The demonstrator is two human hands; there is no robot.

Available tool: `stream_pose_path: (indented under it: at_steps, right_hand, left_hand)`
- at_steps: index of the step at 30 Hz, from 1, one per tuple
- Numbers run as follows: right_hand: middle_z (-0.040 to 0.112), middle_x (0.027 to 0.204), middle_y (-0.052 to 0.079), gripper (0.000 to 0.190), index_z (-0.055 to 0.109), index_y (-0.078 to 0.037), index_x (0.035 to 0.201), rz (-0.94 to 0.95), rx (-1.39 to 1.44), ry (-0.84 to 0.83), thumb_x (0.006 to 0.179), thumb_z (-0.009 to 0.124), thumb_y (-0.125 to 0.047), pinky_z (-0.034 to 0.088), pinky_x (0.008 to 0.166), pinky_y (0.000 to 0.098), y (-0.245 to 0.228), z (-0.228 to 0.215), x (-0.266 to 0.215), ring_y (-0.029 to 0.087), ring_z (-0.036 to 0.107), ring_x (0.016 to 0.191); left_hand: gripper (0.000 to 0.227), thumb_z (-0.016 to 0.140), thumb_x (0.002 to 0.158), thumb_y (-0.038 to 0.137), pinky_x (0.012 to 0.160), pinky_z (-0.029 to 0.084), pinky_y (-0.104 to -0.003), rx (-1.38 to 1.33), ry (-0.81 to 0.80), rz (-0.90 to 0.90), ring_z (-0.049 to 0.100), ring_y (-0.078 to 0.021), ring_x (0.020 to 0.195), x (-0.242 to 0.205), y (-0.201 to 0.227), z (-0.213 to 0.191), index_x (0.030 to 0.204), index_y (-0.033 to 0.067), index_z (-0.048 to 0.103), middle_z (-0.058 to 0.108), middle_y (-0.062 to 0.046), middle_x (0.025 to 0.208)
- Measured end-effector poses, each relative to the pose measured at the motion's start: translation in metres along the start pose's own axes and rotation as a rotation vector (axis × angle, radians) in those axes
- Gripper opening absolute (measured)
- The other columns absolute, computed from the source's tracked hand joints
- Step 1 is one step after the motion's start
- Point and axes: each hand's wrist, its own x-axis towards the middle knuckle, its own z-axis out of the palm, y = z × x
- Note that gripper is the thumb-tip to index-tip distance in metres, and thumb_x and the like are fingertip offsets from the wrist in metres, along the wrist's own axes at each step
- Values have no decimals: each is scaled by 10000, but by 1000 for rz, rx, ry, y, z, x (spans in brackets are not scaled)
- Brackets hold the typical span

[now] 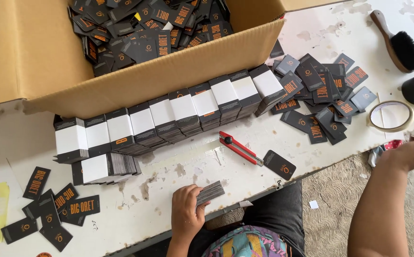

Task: The person assembles small black and white boxes by inserting stacks of cards into the packaging. They use a red utility knife to cut a white paper insert and then place the insert into the box with the cards.

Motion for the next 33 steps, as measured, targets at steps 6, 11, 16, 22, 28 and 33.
stream_pose_path:
  at_steps: [6, 11, 16, 22, 28, 33]
  right_hand:
    - [600, 1109, 39, 188, 552, -134, 1058, 369, 46, -945, 883, 569, -65, 529, 874, 248, -61, -42, -60, 149, 599, 1011]
    - [540, 762, 23, 134, 538, -53, 914, 722, -348, -1216, 794, 580, -11, 476, 710, 189, -95, -77, -129, 104, 544, 701]
    - [369, 540, -62, 120, 592, -80, 817, 223, -878, -1335, 755, 635, -173, 250, 492, 197, -142, -61, -165, 47, 309, 534]
    - [546, 1082, -5, 418, 616, -194, 1098, -342, -1146, -1320, 725, 638, -381, 401, 628, 348, -136, -54, -164, 174, 575, 614]
    - [608, 928, -27, 369, 645, -164, 1076, -401, -973, -1292, 732, 691, -287, 396, 606, 282, -122, -61, -162, 127, 562, 578]
    - [589, 1047, -50, 337, 630, -198, 1090, -423, -1040, -1343, 768, 618, -298, 403, 714, 364, -110, -60, -159, 187, 525, 845]
  left_hand:
    - [225, 507, 828, 234, 792, 386, -354, 1, -11, -3, 508, -213, 893, 0, -1, 0, 988, 77, 488, 537, -42, 959]
    - [211, 519, 817, 214, 783, 386, -351, -2, 3, -2, 512, -214, 881, 1, 0, 0, 974, 76, 489, 541, -40, 947]
    - [211, 498, 832, 209, 784, 383, -361, 1, -29, 3, 500, -234, 905, -3, -4, 3, 989, 70, 474, 534, -57, 967]
    - [236, 527, 819, 203, 813, 383, -361, 5, -29, -6, 503, -234, 932, -6, -6, 4, 1011, 73, 485, 538, -55, 981]
    - [225, 527, 817, 179, 803, 378, -359, -11, -16, 5, 497, -238, 921, -5, -3, 1, 1009, 68, 487, 538, -55, 987]
    - [235, 524, 826, 211, 797, 385, -357, -9, -4, 16, 503, -240, 913, -5, -3, 0, 1007, 66, 486, 542, -60, 983]
